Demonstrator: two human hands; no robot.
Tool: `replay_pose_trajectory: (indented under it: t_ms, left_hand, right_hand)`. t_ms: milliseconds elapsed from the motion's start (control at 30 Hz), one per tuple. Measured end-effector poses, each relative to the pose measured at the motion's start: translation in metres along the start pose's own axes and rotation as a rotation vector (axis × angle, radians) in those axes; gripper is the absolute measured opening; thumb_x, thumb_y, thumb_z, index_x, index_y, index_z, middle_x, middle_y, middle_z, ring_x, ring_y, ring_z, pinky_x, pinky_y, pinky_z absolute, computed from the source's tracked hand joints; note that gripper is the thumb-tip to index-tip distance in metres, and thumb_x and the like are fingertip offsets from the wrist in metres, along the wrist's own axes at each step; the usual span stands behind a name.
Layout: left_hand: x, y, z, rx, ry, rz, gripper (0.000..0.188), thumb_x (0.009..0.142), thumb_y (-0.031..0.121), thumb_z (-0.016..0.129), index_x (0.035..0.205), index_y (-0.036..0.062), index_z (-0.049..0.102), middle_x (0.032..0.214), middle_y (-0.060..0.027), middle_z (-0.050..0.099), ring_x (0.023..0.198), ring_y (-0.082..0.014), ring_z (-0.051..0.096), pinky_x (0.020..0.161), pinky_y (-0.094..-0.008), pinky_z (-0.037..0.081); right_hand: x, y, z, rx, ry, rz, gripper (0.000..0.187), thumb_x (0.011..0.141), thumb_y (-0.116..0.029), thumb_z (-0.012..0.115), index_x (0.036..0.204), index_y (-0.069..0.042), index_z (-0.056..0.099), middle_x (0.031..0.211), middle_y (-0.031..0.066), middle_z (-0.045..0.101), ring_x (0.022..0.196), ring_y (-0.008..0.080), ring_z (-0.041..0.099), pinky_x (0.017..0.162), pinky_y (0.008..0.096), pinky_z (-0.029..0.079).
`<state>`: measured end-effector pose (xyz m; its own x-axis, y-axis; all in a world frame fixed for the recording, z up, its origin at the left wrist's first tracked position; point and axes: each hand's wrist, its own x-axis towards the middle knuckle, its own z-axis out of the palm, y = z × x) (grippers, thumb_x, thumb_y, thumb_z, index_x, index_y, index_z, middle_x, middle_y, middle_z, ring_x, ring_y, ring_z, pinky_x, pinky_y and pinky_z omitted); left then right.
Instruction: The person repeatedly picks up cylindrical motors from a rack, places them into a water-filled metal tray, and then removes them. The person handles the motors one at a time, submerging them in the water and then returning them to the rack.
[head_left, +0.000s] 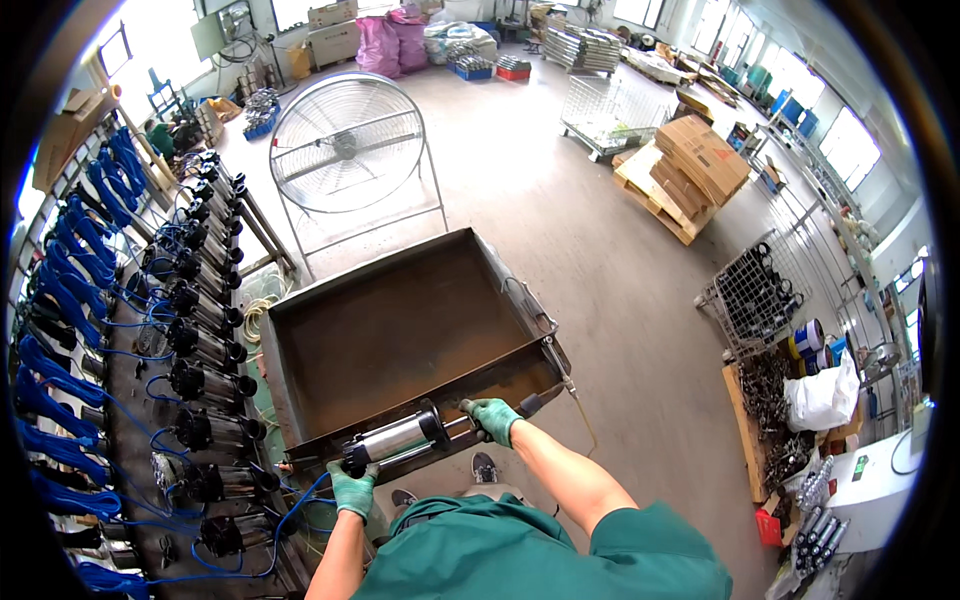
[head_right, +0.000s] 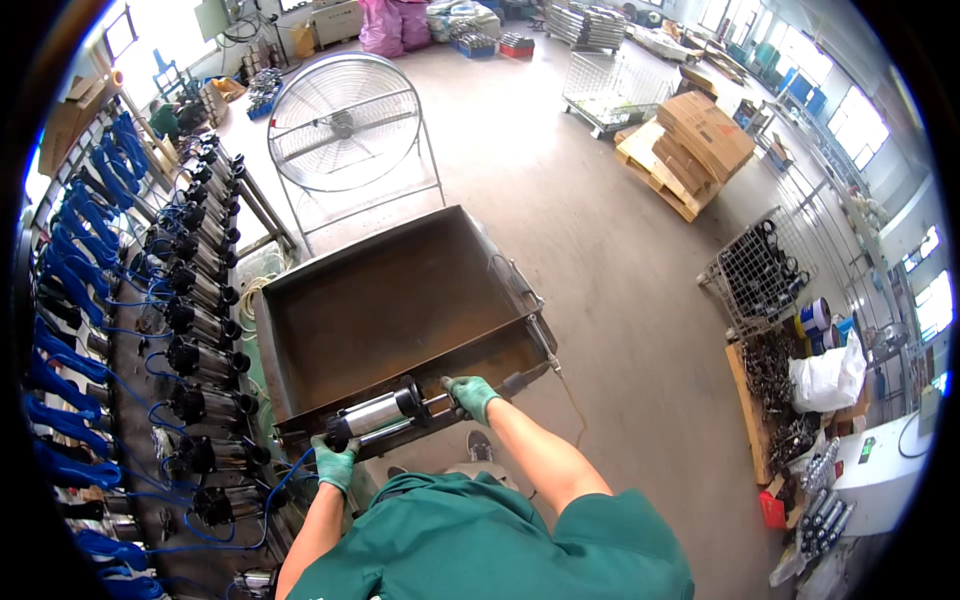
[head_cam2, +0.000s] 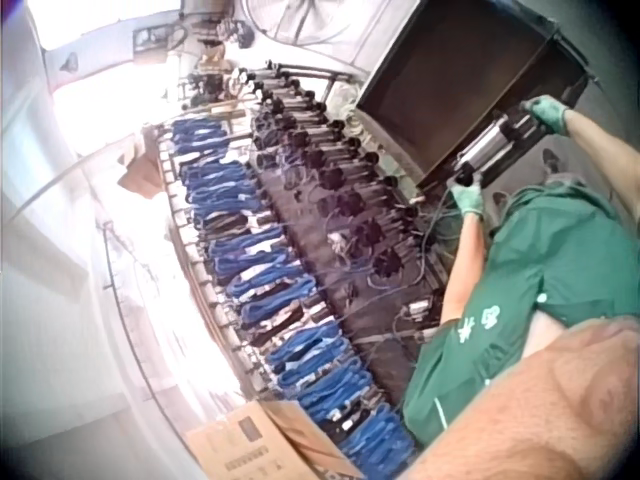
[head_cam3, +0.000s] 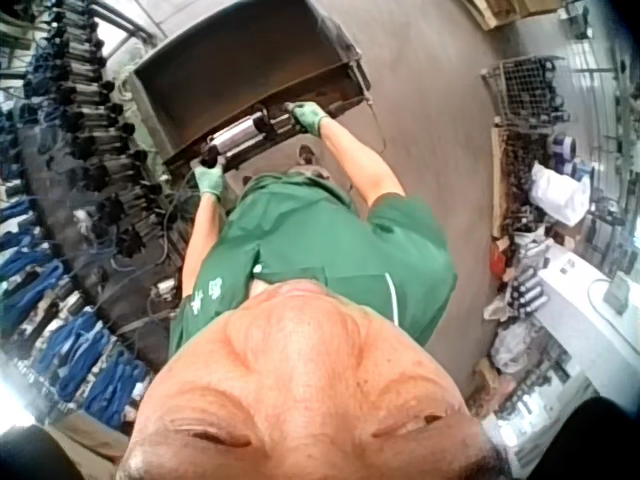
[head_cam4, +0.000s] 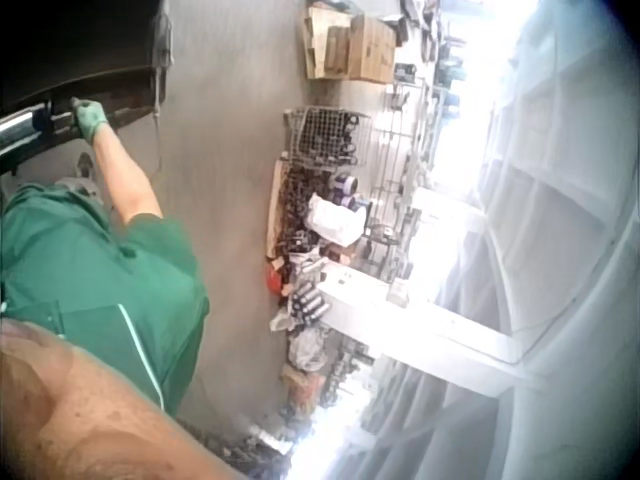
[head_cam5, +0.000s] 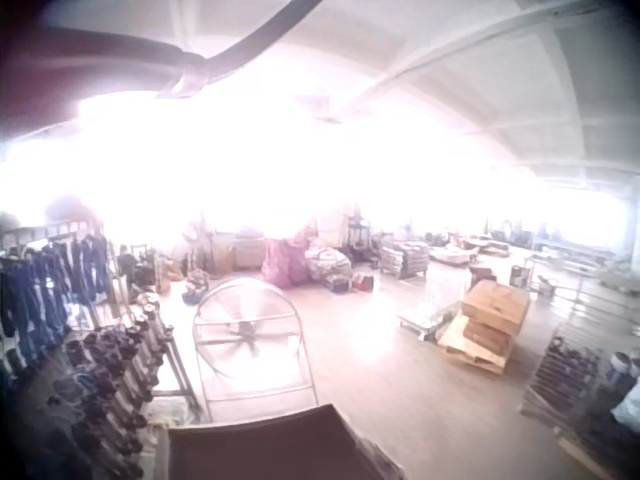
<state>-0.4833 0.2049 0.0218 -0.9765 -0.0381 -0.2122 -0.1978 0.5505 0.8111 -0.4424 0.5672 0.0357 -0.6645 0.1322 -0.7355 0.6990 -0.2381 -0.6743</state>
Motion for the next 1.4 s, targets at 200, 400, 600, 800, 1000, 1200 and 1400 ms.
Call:
replay_pose_trajectory:
  t_ms: [200, 400, 600, 800, 1000, 1200, 1400]
  left_hand:
    - [0.004, -0.016, -0.001, -0.073, -0.038, -0.016, 0.064, 0.081, 0.020, 0.092, 0.123, 0.0012, 0.048, 0.101, -0.0104, 0.066, 0.091, -0.0208, 0.062, 0.086, -0.0363, 0.053]
    - [0.003, -0.018, -0.008, 0.059, -0.033, -0.001, 0.063, 0.083, 0.020, 0.093, 0.124, 0.0031, 0.049, 0.108, -0.0095, 0.065, 0.096, -0.0193, 0.060, 0.088, -0.0344, 0.052]
    - [0.004, -0.017, -0.007, -0.019, -0.056, -0.023, 0.063, 0.081, 0.019, 0.093, 0.122, 0.0038, 0.048, 0.108, -0.0084, 0.064, 0.097, -0.0189, 0.058, 0.090, -0.0358, 0.051]
    - [0.011, -0.029, -0.007, 0.067, -0.078, -0.033, 0.063, 0.086, 0.016, 0.090, 0.131, 0.0040, 0.047, 0.111, -0.0096, 0.066, 0.099, -0.0205, 0.060, 0.093, -0.0362, 0.051]
    - [0.003, -0.011, -0.014, 0.149, -0.047, -0.039, 0.067, 0.084, 0.020, 0.092, 0.129, -0.0002, 0.048, 0.111, -0.0133, 0.069, 0.098, -0.0222, 0.064, 0.091, -0.0370, 0.053]
    - [0.004, 0.008, -0.018, 0.153, -0.091, -0.042, 0.064, 0.081, 0.019, 0.094, 0.124, -0.0005, 0.050, 0.110, -0.0123, 0.069, 0.096, -0.0207, 0.064, 0.089, -0.0354, 0.055]
    - [0.007, 0.010, -0.016, 0.125, -0.118, -0.066, 0.061, 0.082, 0.015, 0.093, 0.122, 0.0004, 0.049, 0.110, -0.0118, 0.069, 0.096, -0.0203, 0.063, 0.090, -0.0350, 0.054]
  right_hand:
    - [0.010, 0.013, -0.012, -0.425, 0.282, -0.329, 0.049, 0.105, -0.053, 0.057, 0.120, -0.009, 0.071, 0.097, 0.0180, 0.074, 0.088, 0.0357, 0.071, 0.079, 0.0462, 0.056]
    - [-0.013, 0.039, -0.127, -0.773, 1.132, -0.518, 0.045, 0.090, -0.029, 0.075, 0.126, -0.006, 0.063, 0.114, 0.0208, 0.069, 0.111, 0.0433, 0.065, 0.096, 0.0523, 0.054]
    - [0.018, 0.031, -0.190, -0.580, 0.667, -0.094, 0.061, 0.089, -0.032, 0.078, 0.133, 0.001, 0.052, 0.120, 0.0295, 0.071, 0.113, 0.0426, 0.071, 0.098, 0.0478, 0.055]
    - [0.050, -0.070, -0.175, -0.462, 0.643, -0.122, 0.054, 0.097, -0.036, 0.069, 0.135, -0.003, 0.051, 0.116, 0.0294, 0.073, 0.115, 0.0469, 0.069, 0.099, 0.0511, 0.054]
    - [0.017, -0.065, -0.125, -0.942, 0.409, -0.375, 0.034, 0.106, -0.035, 0.055, 0.129, -0.009, 0.057, 0.114, 0.0283, 0.072, 0.113, 0.0492, 0.065, 0.092, 0.0561, 0.053]
    - [-0.006, -0.017, -0.063, -0.311, 0.105, -0.204, 0.021, 0.101, -0.024, 0.055, 0.101, -0.009, 0.068, 0.081, 0.0052, 0.069, 0.061, 0.0156, 0.057, 0.054, 0.0348, 0.047]
    - [0.008, 0.002, -0.037, 0.237, 0.002, 0.026, 0.022, 0.101, -0.025, 0.052, 0.092, -0.016, 0.070, 0.069, -0.0020, 0.059, 0.046, 0.0071, 0.042, 0.042, 0.0259, 0.029]
